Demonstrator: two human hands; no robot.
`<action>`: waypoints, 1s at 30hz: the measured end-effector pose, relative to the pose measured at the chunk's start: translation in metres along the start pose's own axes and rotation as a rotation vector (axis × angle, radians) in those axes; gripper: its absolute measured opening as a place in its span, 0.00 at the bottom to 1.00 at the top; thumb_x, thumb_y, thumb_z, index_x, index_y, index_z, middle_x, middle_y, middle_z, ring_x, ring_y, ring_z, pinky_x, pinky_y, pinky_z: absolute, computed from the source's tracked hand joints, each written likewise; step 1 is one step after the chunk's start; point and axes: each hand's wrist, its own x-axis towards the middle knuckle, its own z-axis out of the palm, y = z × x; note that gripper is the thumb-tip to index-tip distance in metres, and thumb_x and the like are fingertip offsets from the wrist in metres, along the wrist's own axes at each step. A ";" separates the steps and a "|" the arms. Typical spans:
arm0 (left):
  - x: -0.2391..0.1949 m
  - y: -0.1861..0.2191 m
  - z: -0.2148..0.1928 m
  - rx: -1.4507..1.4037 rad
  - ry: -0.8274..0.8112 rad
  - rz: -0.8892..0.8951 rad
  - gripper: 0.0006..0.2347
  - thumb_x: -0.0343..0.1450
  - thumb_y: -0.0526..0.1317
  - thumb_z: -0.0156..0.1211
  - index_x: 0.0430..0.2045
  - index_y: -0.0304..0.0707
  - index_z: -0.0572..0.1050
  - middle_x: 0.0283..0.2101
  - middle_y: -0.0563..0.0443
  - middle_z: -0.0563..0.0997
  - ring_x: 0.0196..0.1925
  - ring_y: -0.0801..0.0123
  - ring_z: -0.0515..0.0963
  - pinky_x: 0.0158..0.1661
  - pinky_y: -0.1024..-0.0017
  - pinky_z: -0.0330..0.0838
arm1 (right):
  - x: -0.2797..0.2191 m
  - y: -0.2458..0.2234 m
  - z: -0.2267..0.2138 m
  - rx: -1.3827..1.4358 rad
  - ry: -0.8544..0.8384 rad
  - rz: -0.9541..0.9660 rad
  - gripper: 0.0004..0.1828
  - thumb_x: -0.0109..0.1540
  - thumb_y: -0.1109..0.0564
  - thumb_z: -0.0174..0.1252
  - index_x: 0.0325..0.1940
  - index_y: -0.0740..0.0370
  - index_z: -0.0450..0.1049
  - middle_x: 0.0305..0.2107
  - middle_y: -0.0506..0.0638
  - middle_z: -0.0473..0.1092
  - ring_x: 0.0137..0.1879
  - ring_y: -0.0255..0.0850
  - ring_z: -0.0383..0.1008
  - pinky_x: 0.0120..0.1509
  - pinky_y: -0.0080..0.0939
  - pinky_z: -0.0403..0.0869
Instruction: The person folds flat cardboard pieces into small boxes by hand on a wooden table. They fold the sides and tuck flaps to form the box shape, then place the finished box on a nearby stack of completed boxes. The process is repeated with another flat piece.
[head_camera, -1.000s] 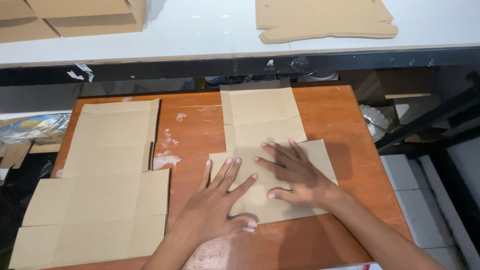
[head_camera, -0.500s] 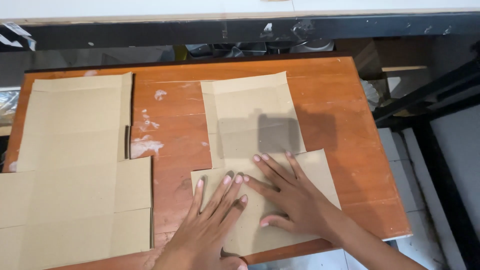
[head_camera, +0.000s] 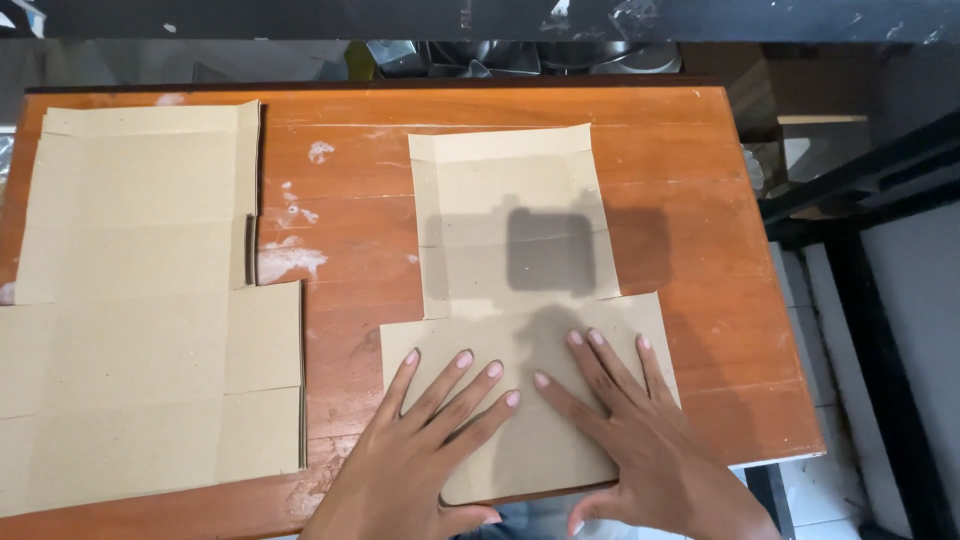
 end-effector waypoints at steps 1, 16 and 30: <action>0.001 0.000 -0.002 -0.025 -0.002 -0.005 0.50 0.60 0.78 0.59 0.74 0.52 0.54 0.79 0.53 0.53 0.81 0.57 0.49 0.74 0.45 0.40 | -0.005 0.000 0.004 -0.018 0.037 0.042 0.87 0.34 -0.02 0.67 0.82 0.44 0.46 0.80 0.60 0.35 0.85 0.56 0.31 0.82 0.66 0.34; -0.002 0.003 -0.003 -0.153 -0.046 -0.027 0.46 0.62 0.72 0.63 0.73 0.51 0.57 0.78 0.52 0.56 0.80 0.60 0.51 0.74 0.44 0.37 | -0.010 -0.010 0.008 0.024 0.066 0.088 0.65 0.50 0.07 0.43 0.81 0.44 0.49 0.79 0.59 0.41 0.85 0.55 0.37 0.83 0.67 0.36; -0.002 0.000 -0.015 -0.504 -0.115 -0.009 0.35 0.65 0.54 0.67 0.66 0.38 0.66 0.72 0.50 0.66 0.79 0.50 0.50 0.70 0.32 0.33 | -0.010 -0.006 -0.019 0.304 0.063 0.070 0.51 0.58 0.20 0.45 0.78 0.49 0.58 0.78 0.57 0.47 0.84 0.53 0.42 0.82 0.69 0.41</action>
